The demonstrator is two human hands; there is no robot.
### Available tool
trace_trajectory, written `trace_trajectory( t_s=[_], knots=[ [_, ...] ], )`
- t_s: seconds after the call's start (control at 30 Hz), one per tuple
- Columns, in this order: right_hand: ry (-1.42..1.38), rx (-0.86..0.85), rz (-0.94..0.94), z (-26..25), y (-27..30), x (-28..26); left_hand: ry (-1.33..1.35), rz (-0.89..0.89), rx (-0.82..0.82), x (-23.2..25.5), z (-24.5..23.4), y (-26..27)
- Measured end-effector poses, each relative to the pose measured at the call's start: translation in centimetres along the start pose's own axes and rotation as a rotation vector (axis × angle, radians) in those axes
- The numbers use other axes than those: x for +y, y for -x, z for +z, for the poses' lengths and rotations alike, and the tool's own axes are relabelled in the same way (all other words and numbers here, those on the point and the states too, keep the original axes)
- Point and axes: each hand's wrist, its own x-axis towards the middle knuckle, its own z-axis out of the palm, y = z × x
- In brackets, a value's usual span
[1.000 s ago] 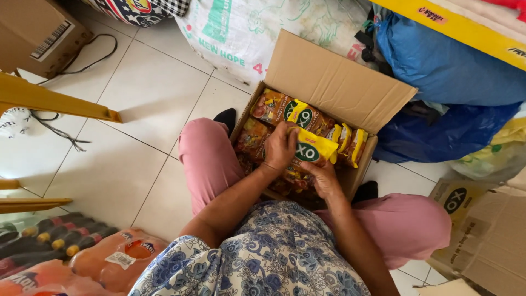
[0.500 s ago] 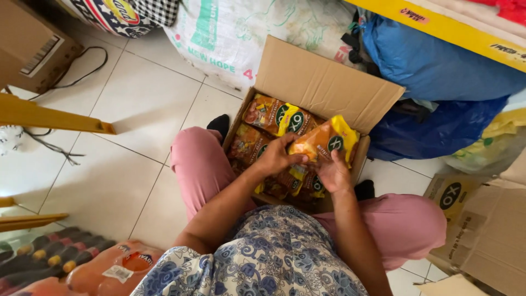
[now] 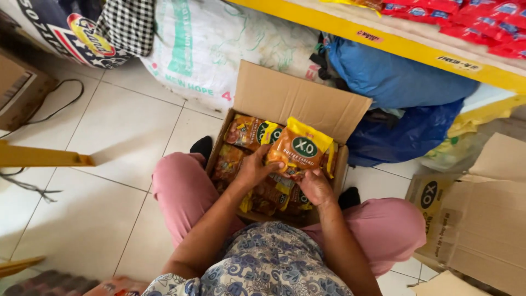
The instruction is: Stocking and organizing snack packets from a cardboard box onto store shelves.
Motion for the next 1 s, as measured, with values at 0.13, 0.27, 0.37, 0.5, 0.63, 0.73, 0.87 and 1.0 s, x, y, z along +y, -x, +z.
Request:
trace_trajectory(
  t_s=[0.13, 0.27, 0.37, 0.5, 0.63, 0.73, 0.87, 1.0],
  knots=[
    [0.025, -0.05, 0.019, -0.9, 0.0, 0.5, -0.094, 0.043, 0.0, 1.0, 0.1, 0.4],
    [-0.003, 0.115, 0.028, -4.4, -0.4, 3.0, -0.179, -0.042, 0.008, 1.9, 1.4, 0.9],
    [-0.056, 0.062, 0.164, -0.3, -0.3, 1.9, 0.039, 0.005, -0.065, 1.4, 1.7, 1.1],
    [-0.165, 0.062, 0.169, 1.5, -0.2, 0.8, 0.404, 0.0, -0.166, 0.0, 1.7, 0.5],
    [0.025, 0.136, 0.008, 2.5, -0.1, -0.4, 0.095, -0.064, -0.015, 2.1, 0.5, 0.8],
    [0.006, 0.127, -0.057, 1.4, 0.0, -0.4, 0.021, -0.028, 0.007, -0.1, 1.4, 0.3],
    [-0.112, 0.114, -0.078, 0.1, 0.0, -0.9, 0.614, -0.224, -0.137, -1.8, 2.4, -0.5],
    [-0.166, 0.208, -0.064, 0.1, 0.0, -0.9, 0.746, -0.196, -0.106, -3.8, 3.4, -0.5]
  ],
)
